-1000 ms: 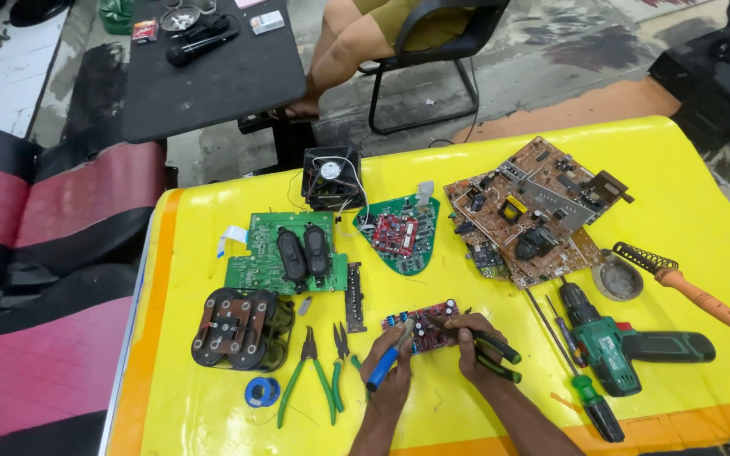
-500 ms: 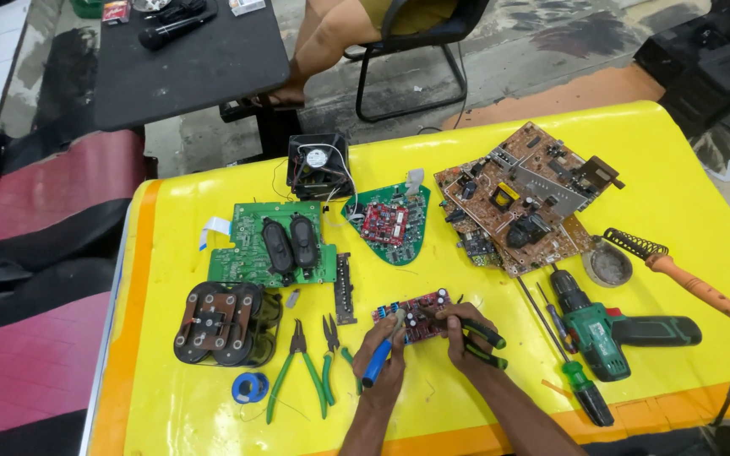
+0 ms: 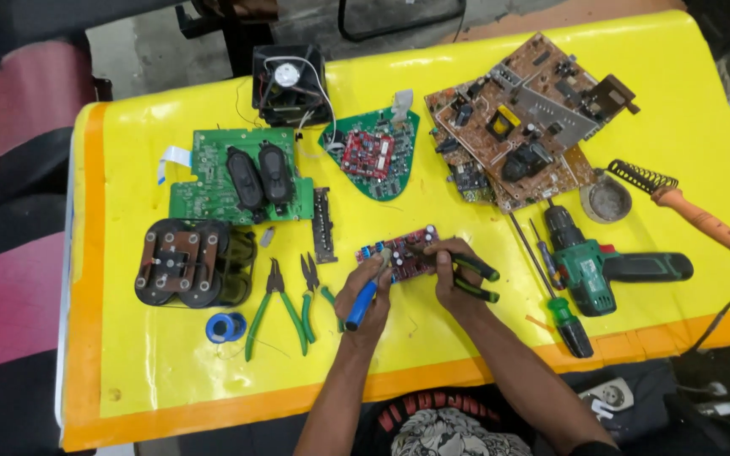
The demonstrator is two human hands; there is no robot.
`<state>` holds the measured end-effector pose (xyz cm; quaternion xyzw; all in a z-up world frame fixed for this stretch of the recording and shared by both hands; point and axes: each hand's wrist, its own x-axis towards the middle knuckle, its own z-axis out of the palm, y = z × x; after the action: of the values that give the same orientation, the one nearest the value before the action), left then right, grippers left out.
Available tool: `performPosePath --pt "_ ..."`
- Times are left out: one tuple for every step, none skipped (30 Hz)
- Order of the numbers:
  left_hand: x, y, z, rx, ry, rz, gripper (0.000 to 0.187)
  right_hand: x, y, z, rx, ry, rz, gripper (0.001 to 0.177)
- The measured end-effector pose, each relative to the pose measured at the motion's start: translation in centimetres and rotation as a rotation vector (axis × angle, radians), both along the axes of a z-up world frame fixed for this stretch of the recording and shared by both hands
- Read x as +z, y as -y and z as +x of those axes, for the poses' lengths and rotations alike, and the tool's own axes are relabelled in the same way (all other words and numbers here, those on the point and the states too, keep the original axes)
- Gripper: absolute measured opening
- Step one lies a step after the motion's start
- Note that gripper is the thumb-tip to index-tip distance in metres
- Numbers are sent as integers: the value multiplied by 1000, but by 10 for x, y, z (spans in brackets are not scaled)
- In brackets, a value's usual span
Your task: The person uses a soldering iron and solder wire to work on a small circuit board. They hold the board with one hand while applying heat and solder with the other, focusing on specific components on the board.
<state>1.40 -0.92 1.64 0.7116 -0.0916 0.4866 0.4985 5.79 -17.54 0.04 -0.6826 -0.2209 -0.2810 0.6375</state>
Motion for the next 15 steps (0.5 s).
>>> performPosePath --pt "0 1 -4 -2 -15 -2 18 4 -1 -6 -2 -15 -2 24" --pt "3 2 -2 2 -1 4 17 11 -4 -5 -3 -36 -11 21" --pt "7 2 -2 6 13 10 17 18 -7 -6 -4 -58 -20 19" --pt "5 3 -2 8 13 13 17 18 -9 -7 -2 -57 -17 19" --pt "4 3 -3 4 23 3 17 17 -11 -9 -4 -28 -11 18" --pt "3 4 -1 0 37 -7 18 17 -13 -8 -5 5 -4 18" --pt "3 4 -1 2 40 -4 18 12 -12 -6 -3 8 -1 18" --pt "3 5 -3 1 38 -13 18 6 -10 -5 -1 -20 56 20" --pt "2 5 -3 0 36 -21 17 -1 -9 -4 1 -48 112 23" --pt "4 4 -4 3 33 -24 17 -2 -8 -3 4 -51 109 23" --pt "5 3 -4 -2 32 -19 16 -4 -7 -2 25 -68 85 21" --pt "7 3 -5 -13 31 -15 15 -6 -4 -2 39 -84 59 19" --pt "5 4 -7 -16 28 -21 15 -5 -6 -2 36 -87 54 19" --pt "4 4 -7 -6 33 -20 16 -4 -8 -1 37 -79 44 18" --pt "4 4 -7 4 39 -19 16 -3 -10 0 38 -70 35 17"
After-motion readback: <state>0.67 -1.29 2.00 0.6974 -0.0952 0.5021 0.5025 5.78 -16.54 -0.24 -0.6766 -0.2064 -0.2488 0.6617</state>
